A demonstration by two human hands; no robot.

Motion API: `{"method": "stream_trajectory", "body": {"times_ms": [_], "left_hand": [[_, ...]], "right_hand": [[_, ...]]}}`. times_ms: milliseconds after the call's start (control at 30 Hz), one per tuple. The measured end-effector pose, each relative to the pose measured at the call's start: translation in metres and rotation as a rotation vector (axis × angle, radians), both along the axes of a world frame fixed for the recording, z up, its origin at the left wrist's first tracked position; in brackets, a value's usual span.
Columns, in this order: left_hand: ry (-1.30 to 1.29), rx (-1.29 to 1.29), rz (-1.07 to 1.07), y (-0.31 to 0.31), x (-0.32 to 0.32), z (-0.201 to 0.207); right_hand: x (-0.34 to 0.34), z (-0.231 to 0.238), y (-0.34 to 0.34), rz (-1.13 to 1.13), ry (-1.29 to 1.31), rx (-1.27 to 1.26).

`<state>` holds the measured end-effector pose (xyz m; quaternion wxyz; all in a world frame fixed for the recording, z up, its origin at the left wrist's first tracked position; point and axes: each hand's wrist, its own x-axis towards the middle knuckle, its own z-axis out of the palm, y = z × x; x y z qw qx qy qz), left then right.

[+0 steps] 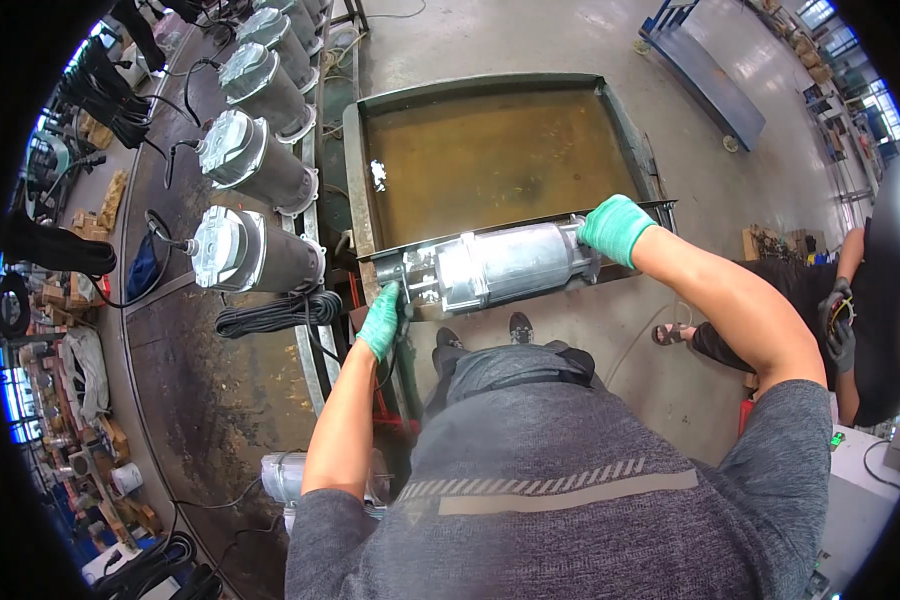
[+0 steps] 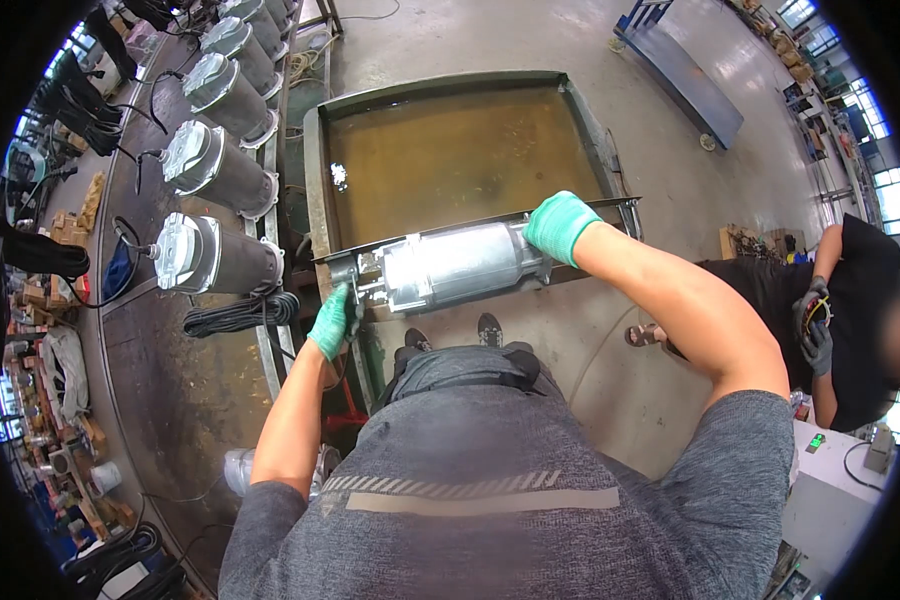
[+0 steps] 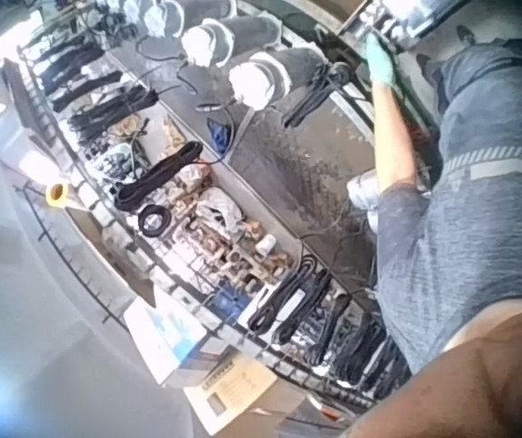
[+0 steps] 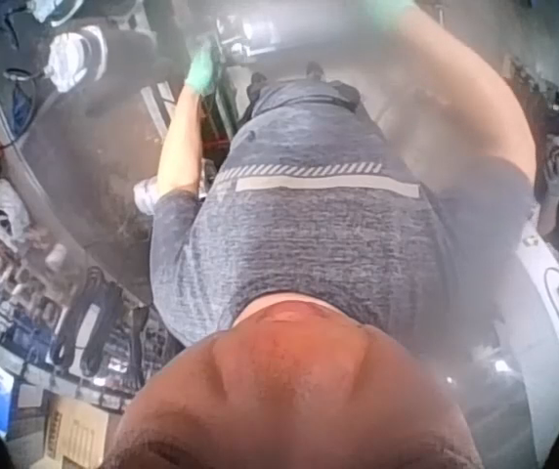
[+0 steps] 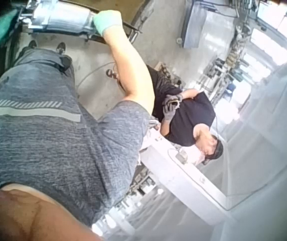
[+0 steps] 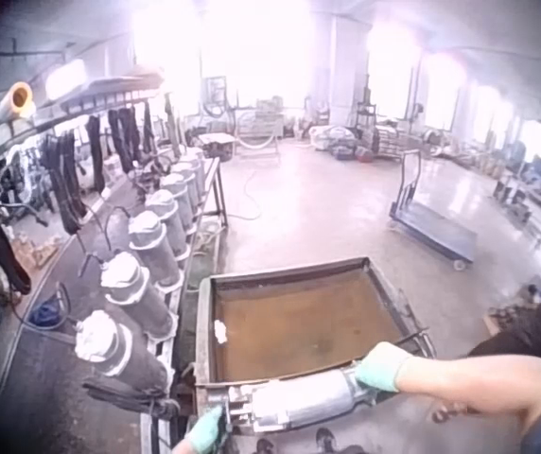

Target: The person picks up a motor, secures it in a fixture, and lowers it into a tank of water to check for leaks, then removes it and places it in a row with other motors.

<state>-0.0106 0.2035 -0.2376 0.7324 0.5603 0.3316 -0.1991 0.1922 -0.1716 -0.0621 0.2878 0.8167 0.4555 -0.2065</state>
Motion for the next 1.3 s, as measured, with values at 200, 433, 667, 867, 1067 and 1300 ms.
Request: {"method": "stream_trajectory", "body": {"times_ms": [200,433,667,867,1067,1300], "left_hand": [[0.162,-0.137,0.223,-0.004,0.014,0.0],[-0.084,-0.009,0.065,-0.002,-0.003,-0.01],[0.091,-0.039,0.33,0.016,0.013,0.003],[0.014,-0.061,0.49,0.016,0.026,-0.005],[-0.376,0.555,0.027,-0.033,0.013,-0.007],[-0.407,0.768,-0.165,-0.088,0.016,0.051]], "right_hand": [[-0.002,-0.007,-0.008,-0.03,-0.039,0.067],[-0.016,0.032,0.018,-0.311,0.068,0.066],[-0.017,0.044,0.013,-0.59,0.048,0.023],[-0.009,0.048,0.024,-0.59,0.128,0.041],[-0.008,0.005,-0.015,-0.179,0.057,0.321],[0.003,0.01,-0.007,-0.289,0.285,0.228]]}}
